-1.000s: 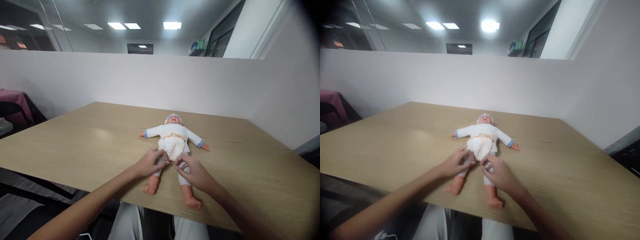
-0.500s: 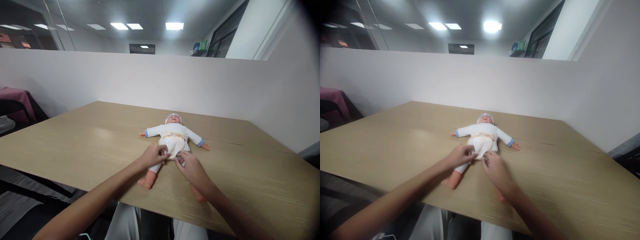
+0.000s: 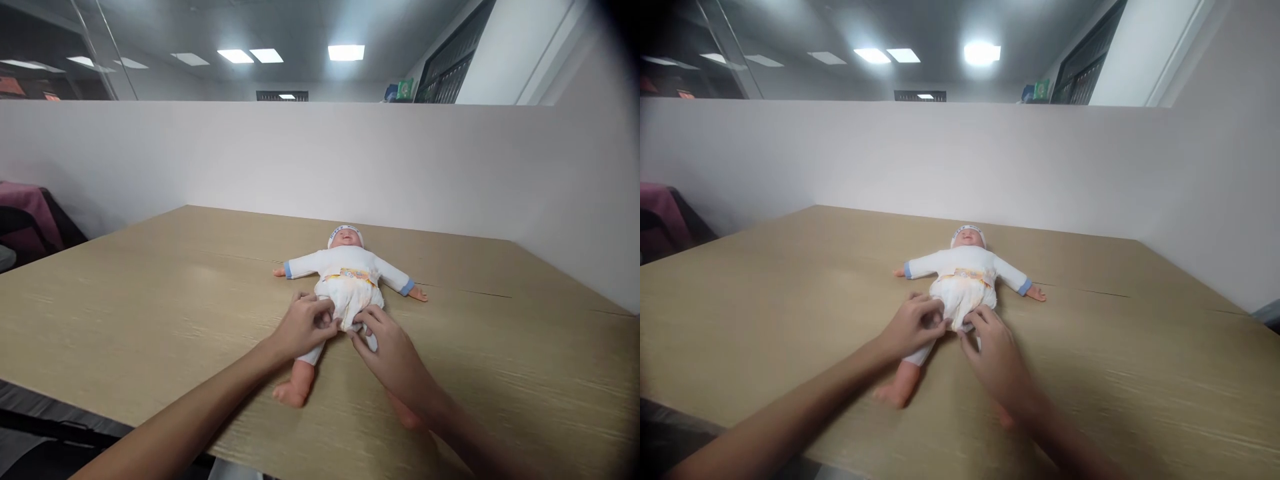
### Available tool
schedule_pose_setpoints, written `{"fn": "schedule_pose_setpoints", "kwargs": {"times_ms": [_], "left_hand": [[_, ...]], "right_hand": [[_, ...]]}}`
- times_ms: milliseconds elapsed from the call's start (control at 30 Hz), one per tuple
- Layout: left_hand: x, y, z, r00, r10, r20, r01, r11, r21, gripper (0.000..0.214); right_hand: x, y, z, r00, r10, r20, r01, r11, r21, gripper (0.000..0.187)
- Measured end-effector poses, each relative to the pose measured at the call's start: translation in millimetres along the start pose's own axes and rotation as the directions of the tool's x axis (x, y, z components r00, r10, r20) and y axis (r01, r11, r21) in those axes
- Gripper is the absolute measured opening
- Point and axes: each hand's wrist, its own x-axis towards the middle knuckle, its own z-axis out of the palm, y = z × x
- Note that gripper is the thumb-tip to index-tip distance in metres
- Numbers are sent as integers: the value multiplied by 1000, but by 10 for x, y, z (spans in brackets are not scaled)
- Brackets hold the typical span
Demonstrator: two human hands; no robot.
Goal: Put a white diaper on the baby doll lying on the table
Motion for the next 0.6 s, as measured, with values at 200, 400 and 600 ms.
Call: {"fn": "schedule_pose_setpoints", "kwargs": {"times_ms": [200,400,600], "left_hand": [[-1,16,-12,998,20,-53,-24,997,-73,15],[12,5,-7,999,11,-38,-17,988,-153,18],[35,-11,0,1000,17,15,-15,988,-151,23]], "right_hand": [[-63,-21,-36,999,-37,4,37,999,17,15],[-54,-21,-68,997,73,30,-75,996,58,9],[-10,16,-49,976,217,18,-215,948,236,27]]}}
